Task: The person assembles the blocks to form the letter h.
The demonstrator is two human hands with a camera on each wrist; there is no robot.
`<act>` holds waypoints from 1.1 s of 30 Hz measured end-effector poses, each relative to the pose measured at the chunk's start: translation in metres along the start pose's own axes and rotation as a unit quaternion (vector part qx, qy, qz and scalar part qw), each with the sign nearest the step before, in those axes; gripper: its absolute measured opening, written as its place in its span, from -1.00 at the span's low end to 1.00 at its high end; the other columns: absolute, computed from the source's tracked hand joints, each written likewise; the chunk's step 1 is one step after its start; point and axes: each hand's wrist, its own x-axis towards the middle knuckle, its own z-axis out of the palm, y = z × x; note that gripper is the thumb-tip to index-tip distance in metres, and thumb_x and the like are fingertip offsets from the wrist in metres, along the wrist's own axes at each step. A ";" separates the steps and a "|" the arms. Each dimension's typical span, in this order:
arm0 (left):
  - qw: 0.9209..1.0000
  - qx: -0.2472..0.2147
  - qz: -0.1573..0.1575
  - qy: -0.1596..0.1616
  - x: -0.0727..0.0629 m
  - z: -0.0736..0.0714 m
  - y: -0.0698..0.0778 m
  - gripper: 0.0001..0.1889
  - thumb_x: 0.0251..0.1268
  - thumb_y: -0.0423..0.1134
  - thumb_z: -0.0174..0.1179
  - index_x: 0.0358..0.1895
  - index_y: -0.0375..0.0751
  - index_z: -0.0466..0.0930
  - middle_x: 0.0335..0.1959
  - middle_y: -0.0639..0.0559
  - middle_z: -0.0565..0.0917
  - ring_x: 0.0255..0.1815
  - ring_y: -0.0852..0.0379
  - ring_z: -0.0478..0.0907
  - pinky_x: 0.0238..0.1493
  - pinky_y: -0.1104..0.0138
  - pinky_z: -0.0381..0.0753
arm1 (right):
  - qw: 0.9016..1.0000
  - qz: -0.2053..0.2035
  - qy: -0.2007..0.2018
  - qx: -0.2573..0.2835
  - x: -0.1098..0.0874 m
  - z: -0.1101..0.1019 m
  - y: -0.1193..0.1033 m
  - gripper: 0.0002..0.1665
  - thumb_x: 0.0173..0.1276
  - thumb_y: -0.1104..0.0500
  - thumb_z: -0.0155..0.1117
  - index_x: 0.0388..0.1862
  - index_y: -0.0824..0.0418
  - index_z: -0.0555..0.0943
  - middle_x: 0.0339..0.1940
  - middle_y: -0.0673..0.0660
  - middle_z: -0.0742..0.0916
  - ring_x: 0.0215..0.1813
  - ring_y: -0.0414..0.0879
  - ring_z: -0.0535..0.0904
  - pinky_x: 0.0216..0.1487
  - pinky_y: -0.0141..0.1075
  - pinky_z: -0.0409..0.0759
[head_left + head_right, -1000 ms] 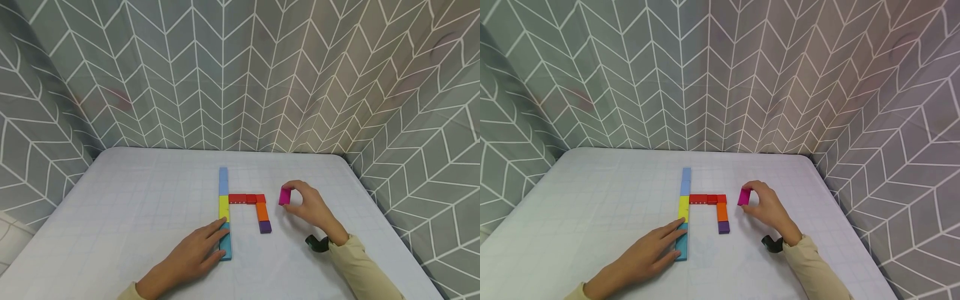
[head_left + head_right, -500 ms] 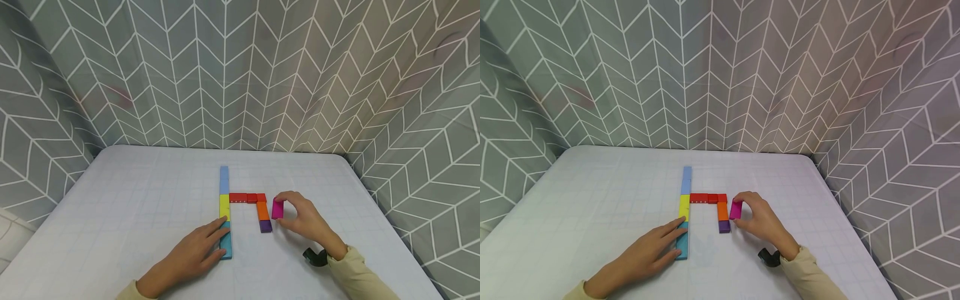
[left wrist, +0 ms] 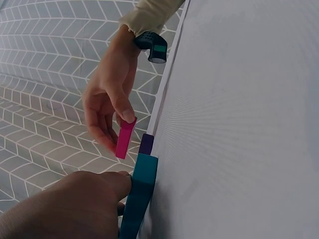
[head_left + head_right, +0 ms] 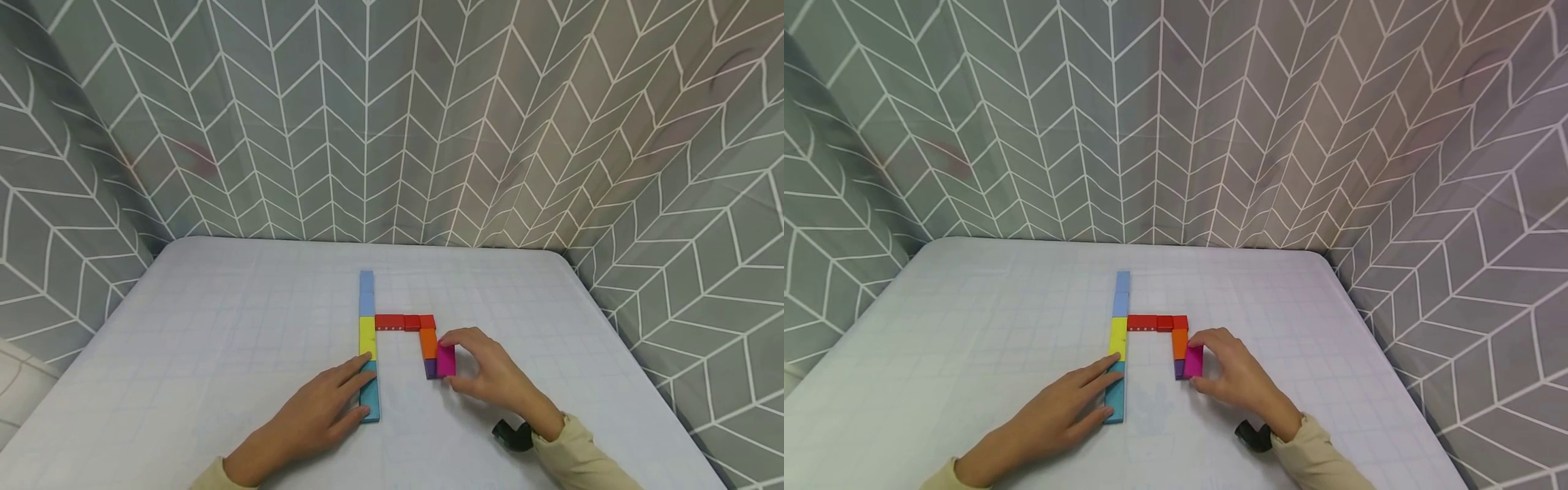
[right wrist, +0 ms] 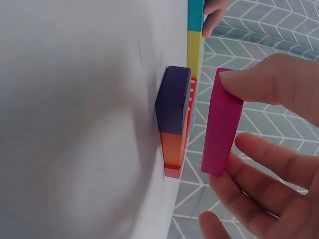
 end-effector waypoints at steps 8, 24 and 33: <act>1.000 0.001 0.000 0.001 0.000 0.000 -0.001 -0.34 0.56 0.26 0.05 0.57 0.05 0.38 0.64 0.09 0.21 0.53 0.05 0.31 0.35 0.01 0.50 | 0.999 0.020 -0.040 0.008 -0.005 0.000 -0.007 -0.30 0.06 0.29 0.68 0.21 0.18 0.62 0.16 0.00 0.68 0.21 -0.05 0.56 0.20 -0.04 0.64; 1.000 -0.001 0.003 0.003 -0.001 0.001 -0.001 -0.35 0.57 0.25 0.07 0.56 0.02 0.39 0.64 0.09 0.22 0.52 0.05 0.32 0.35 0.02 0.50 | 0.993 -0.014 -0.110 0.036 -0.016 0.004 -0.009 -0.43 0.12 0.20 0.67 0.11 0.06 0.64 0.20 -0.04 0.63 0.22 -0.12 0.54 0.26 -0.16 0.60; 1.000 -0.002 0.005 0.004 0.000 0.001 -0.001 -0.34 0.57 0.26 0.05 0.56 0.02 0.39 0.64 0.08 0.22 0.52 0.05 0.31 0.35 0.01 0.49 | 0.991 -0.043 -0.123 0.023 -0.018 0.005 -0.007 -0.42 0.11 0.18 0.69 0.11 0.07 0.63 0.21 -0.05 0.62 0.23 -0.14 0.54 0.28 -0.17 0.58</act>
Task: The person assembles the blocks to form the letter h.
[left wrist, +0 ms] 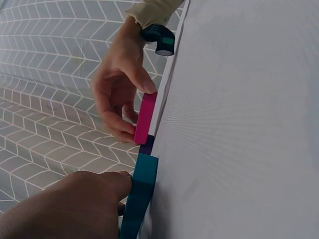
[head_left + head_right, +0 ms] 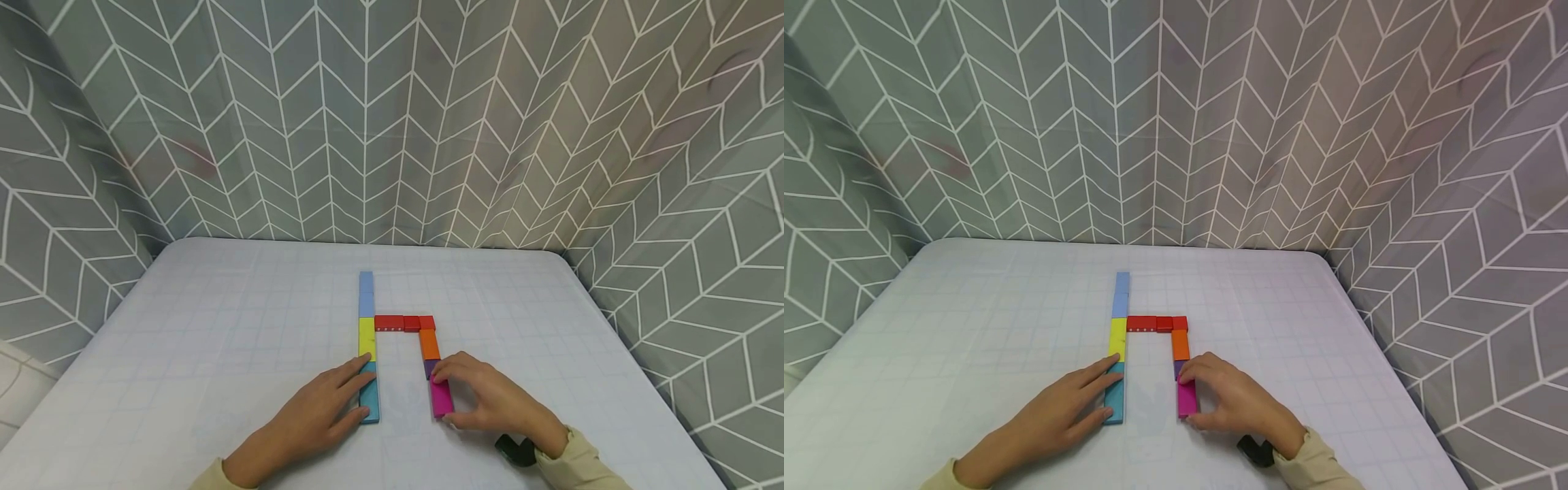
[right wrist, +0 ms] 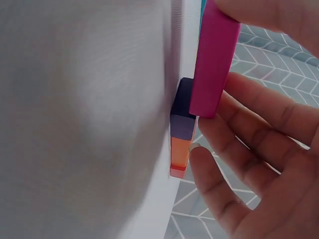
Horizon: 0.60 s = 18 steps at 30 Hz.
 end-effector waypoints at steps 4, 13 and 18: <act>1.000 -0.001 0.002 -0.001 0.000 0.000 0.000 -0.35 0.57 0.25 0.06 0.56 0.02 0.39 0.64 0.09 0.22 0.53 0.05 0.30 0.36 0.02 0.49 | 0.999 0.005 -0.002 -0.032 -0.001 0.001 -0.001 -0.43 0.11 0.13 0.70 0.09 0.08 0.66 0.23 -0.05 0.61 0.27 -0.14 0.51 0.29 -0.16 0.57; 1.000 -0.003 -0.002 -0.004 -0.001 -0.001 0.000 -0.34 0.57 0.27 0.04 0.57 0.05 0.38 0.64 0.11 0.21 0.53 0.05 0.30 0.35 0.00 0.50 | 0.998 0.019 -0.006 -0.055 -0.002 0.002 -0.002 -0.46 0.20 -0.03 0.66 0.11 0.04 0.68 0.26 -0.07 0.55 0.31 -0.13 0.47 0.27 -0.20 0.59; 1.000 -0.006 -0.006 -0.006 -0.001 0.000 -0.001 -0.33 0.56 0.28 0.03 0.57 0.06 0.38 0.64 0.12 0.21 0.53 0.05 0.31 0.34 0.00 0.50 | 0.999 0.018 0.011 -0.046 -0.001 0.002 -0.001 -0.52 0.29 -0.12 0.58 0.11 0.00 0.67 0.26 -0.04 0.56 0.31 -0.14 0.47 0.25 -0.21 0.60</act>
